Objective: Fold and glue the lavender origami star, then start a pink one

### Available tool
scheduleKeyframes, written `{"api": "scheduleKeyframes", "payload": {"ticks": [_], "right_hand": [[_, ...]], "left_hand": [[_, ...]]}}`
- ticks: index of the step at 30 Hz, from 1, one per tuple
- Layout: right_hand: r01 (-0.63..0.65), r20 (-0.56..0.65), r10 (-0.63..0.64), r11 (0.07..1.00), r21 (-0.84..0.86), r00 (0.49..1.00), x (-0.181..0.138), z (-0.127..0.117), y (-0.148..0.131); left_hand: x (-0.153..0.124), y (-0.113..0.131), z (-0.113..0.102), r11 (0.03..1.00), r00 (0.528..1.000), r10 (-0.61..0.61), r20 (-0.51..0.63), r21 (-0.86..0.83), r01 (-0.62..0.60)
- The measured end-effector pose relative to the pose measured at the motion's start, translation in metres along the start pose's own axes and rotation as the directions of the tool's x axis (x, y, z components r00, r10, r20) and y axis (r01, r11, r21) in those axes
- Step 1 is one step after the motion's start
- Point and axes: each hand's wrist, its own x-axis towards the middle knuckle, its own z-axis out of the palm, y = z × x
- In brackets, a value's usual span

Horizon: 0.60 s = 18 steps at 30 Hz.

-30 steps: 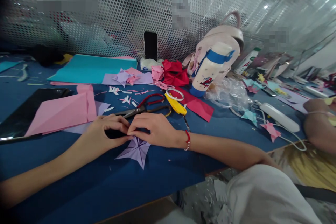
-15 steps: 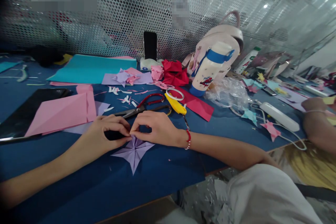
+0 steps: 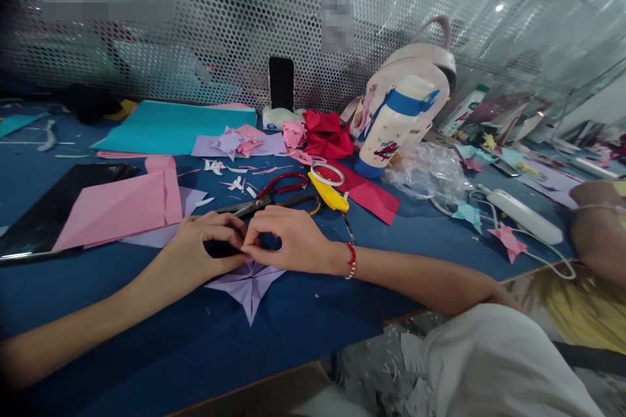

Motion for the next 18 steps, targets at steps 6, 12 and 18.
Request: {"api": "scheduleKeyframes", "payload": {"ticks": [6, 12, 18], "right_hand": [[-0.027, 0.008, 0.027, 1.0, -0.013, 1.0, -0.0006, -0.001, -0.0001], [-0.029, 0.015, 0.029, 0.999, -0.019, 0.999, -0.0003, -0.0019, 0.0012], [-0.027, 0.054, 0.026, 1.0, 0.002, 0.998, -0.0017, -0.0024, 0.0031]], "left_hand": [[0.0011, -0.0041, -0.0011, 0.999, 1.0, -0.001, 0.021, -0.043, 0.002], [0.0011, -0.0052, -0.0013, 0.999, 0.999, -0.001, 0.032, -0.05, 0.003], [0.0019, -0.0048, -0.0033, 1.0, 0.998, 0.001, 0.069, -0.002, 0.0]]}}
